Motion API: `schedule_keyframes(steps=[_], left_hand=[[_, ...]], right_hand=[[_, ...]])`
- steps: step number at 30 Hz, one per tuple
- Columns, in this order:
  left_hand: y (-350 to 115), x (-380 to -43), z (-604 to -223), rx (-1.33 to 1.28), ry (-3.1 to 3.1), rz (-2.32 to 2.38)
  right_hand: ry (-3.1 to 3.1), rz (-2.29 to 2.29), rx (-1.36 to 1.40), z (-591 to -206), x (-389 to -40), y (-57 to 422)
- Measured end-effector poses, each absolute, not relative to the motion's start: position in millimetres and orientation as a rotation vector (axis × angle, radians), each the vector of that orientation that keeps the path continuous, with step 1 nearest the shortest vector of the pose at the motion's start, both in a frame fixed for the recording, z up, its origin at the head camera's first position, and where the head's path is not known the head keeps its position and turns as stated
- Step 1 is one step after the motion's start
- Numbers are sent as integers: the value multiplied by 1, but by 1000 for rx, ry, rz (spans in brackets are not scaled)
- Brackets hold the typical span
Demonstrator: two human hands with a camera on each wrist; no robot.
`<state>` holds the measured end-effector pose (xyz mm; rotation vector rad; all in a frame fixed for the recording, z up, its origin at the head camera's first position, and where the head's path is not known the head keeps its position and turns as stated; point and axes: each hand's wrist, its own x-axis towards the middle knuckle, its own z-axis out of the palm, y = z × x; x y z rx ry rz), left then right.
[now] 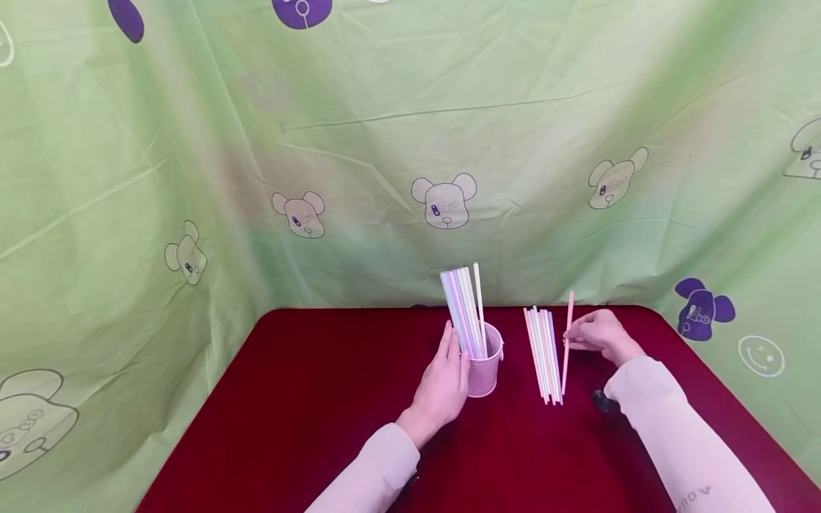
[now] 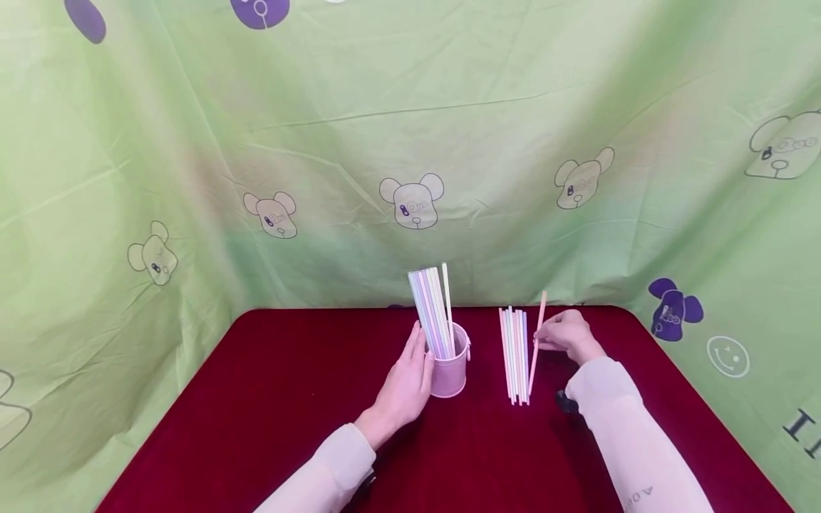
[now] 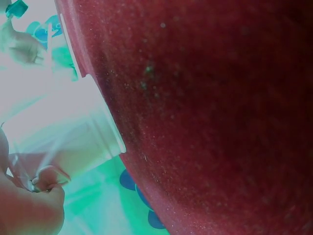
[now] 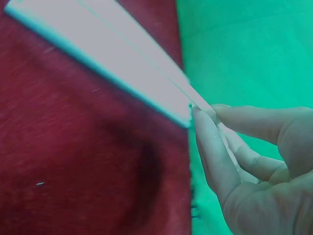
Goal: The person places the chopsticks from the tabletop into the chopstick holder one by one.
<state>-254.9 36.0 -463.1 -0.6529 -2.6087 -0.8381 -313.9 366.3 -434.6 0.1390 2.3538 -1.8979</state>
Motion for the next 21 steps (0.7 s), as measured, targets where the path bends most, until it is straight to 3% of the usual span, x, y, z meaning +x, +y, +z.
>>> schedule_keyframes(steps=[9, 21], left_hand=[[36, -255, -465, -673, -2593, -840], [35, -255, -463, -670, -2599, -840]], right_hand=[[2339, -2088, 32, -406, -314, 355], [2310, -2480, -173, -355, -308, 307]])
